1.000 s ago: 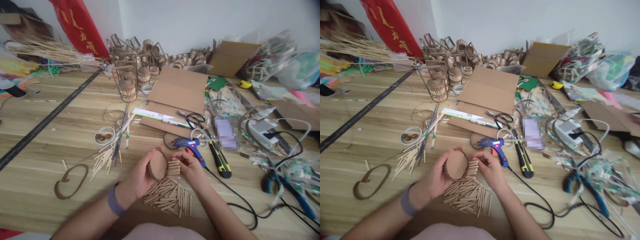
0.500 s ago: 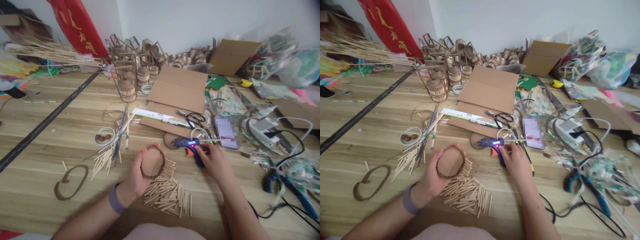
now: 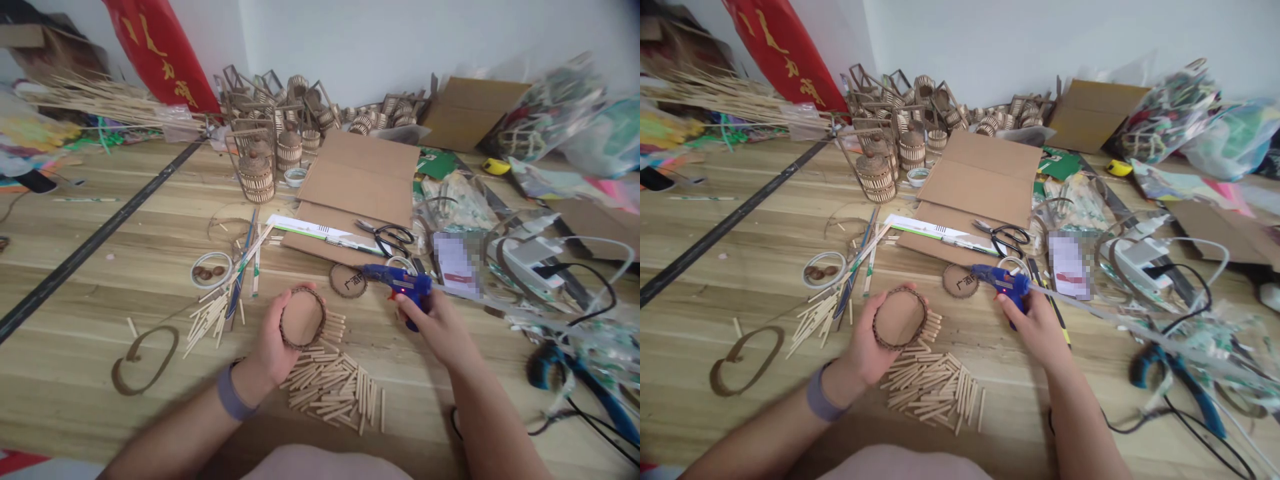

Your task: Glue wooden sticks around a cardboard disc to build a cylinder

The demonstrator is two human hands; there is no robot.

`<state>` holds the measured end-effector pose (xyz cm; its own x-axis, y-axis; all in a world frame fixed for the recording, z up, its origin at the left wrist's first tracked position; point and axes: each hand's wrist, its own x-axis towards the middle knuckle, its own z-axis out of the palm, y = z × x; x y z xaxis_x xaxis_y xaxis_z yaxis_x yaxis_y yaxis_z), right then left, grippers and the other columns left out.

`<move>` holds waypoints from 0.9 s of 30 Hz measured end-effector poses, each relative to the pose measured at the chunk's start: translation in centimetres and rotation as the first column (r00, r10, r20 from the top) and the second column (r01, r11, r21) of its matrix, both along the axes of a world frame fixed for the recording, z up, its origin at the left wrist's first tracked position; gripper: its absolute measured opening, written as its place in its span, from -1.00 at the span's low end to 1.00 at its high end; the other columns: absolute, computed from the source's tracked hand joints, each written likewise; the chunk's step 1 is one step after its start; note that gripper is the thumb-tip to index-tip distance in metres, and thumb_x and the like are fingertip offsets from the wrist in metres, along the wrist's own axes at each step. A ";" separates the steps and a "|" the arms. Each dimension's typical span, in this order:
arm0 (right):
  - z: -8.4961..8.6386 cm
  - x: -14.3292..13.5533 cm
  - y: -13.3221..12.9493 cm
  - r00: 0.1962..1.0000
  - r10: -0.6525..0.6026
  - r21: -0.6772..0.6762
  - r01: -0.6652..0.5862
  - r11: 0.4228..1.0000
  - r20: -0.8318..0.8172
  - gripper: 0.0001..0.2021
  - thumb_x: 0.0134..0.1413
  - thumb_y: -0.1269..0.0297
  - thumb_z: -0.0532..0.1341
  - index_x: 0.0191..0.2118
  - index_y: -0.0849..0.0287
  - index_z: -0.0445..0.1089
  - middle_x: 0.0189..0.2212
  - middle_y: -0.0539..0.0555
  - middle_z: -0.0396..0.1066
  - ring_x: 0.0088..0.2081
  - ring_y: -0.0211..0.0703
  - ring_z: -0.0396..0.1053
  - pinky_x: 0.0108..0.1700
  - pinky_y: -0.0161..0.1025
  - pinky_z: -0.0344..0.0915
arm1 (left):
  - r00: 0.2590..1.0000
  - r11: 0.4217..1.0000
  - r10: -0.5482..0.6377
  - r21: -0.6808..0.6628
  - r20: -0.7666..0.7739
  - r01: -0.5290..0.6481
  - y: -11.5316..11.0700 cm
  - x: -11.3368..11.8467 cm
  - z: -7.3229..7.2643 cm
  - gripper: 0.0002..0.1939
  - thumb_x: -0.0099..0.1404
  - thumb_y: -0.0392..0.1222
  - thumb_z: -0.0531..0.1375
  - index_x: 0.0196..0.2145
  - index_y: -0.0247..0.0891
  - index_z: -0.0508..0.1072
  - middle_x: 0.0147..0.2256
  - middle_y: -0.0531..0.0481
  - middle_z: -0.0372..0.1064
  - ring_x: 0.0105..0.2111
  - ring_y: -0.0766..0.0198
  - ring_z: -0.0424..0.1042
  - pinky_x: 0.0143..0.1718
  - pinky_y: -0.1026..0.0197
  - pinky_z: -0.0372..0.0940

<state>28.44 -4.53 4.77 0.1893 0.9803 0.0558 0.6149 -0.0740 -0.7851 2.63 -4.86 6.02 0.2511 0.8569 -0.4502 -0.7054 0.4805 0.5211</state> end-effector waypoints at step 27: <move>4.7 -5.4 -3.6 0.876 0.384 -0.065 -0.382 0.922 0.291 -0.77 0.14 0.15 0.12 -0.47 0.10 0.34 -0.68 -0.05 0.28 -0.62 -0.21 0.25 -0.57 -0.33 0.15 | 0.898 0.962 0.106 0.272 -0.428 0.017 0.1 0.2 -0.1 -0.64 0.19 0.08 0.16 -0.19 -0.24 0.45 -0.15 -0.08 0.47 0.00 -0.01 0.38 0.02 0.07 0.26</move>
